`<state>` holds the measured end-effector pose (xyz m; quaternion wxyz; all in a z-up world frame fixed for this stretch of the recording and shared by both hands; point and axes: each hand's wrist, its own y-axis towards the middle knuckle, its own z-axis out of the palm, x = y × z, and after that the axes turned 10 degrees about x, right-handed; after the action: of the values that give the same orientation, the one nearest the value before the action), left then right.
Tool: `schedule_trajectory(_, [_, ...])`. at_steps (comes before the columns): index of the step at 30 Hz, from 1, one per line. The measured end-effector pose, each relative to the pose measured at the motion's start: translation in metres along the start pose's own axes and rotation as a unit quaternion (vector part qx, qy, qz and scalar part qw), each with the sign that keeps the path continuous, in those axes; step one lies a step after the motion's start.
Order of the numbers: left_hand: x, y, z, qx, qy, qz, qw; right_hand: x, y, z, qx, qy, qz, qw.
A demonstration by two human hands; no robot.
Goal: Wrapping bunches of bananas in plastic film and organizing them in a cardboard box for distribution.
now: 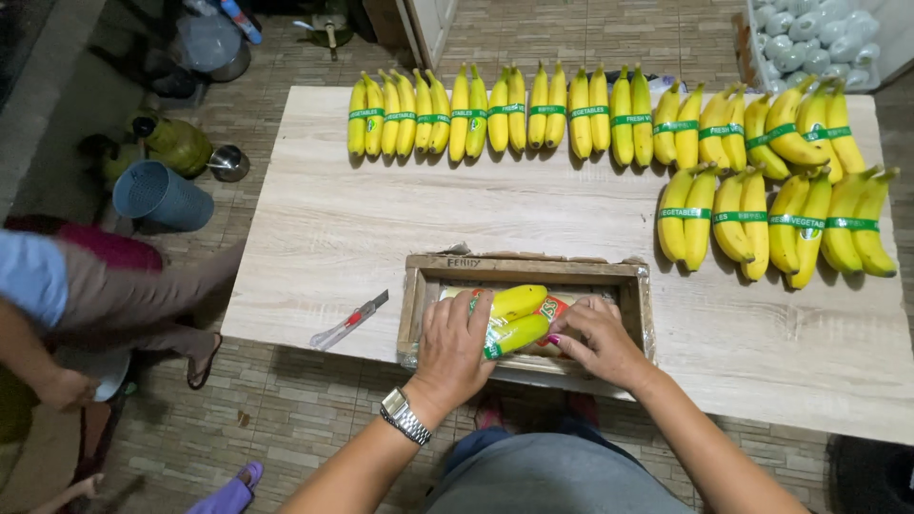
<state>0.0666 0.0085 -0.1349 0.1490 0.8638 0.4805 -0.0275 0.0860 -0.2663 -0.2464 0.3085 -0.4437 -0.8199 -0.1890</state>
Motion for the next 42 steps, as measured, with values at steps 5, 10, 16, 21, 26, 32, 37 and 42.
schedule_trajectory(5, [0.004, -0.004, 0.004, 0.006, -0.017, -0.004, 1.0, -0.01, 0.007, -0.005, -0.008, 0.089, -0.024, 0.996])
schedule_trajectory(10, [0.01, -0.007, -0.004, 0.109, -0.072, -0.02, 0.991, -0.011, 0.007, 0.005, -0.07, 0.1, -0.033, 0.992])
schedule_trajectory(16, [0.01, 0.004, -0.018, 0.264, -0.143, -0.072, 0.951, 0.022, -0.036, 0.04, -0.146, -0.022, -0.007, 0.989])
schedule_trajectory(21, [0.009, 0.012, -0.026, 0.346, -0.126, -0.082, 0.926, 0.028, -0.05, 0.048, -0.172, -0.285, 0.007, 0.943])
schedule_trajectory(26, [-0.009, 0.007, -0.066, 0.459, -0.144, -0.1, 0.871, 0.028, -0.049, 0.046, -0.188, -0.276, 0.038, 0.942])
schedule_trajectory(32, [-0.012, -0.032, -0.084, 0.513, -0.226, -0.141, 0.816, 0.034, -0.049, 0.043, -0.183, -0.277, 0.044, 0.942])
schedule_trajectory(37, [0.005, -0.058, -0.043, 0.5, -0.256, -0.148, 0.814, 0.054, -0.053, 0.03, -0.102, -0.134, 0.056, 0.984])
schedule_trajectory(42, [0.013, -0.055, -0.036, 0.51, -0.293, -0.156, 0.794, 0.139, -0.048, 0.017, 0.013, -0.022, -0.049, 0.998])
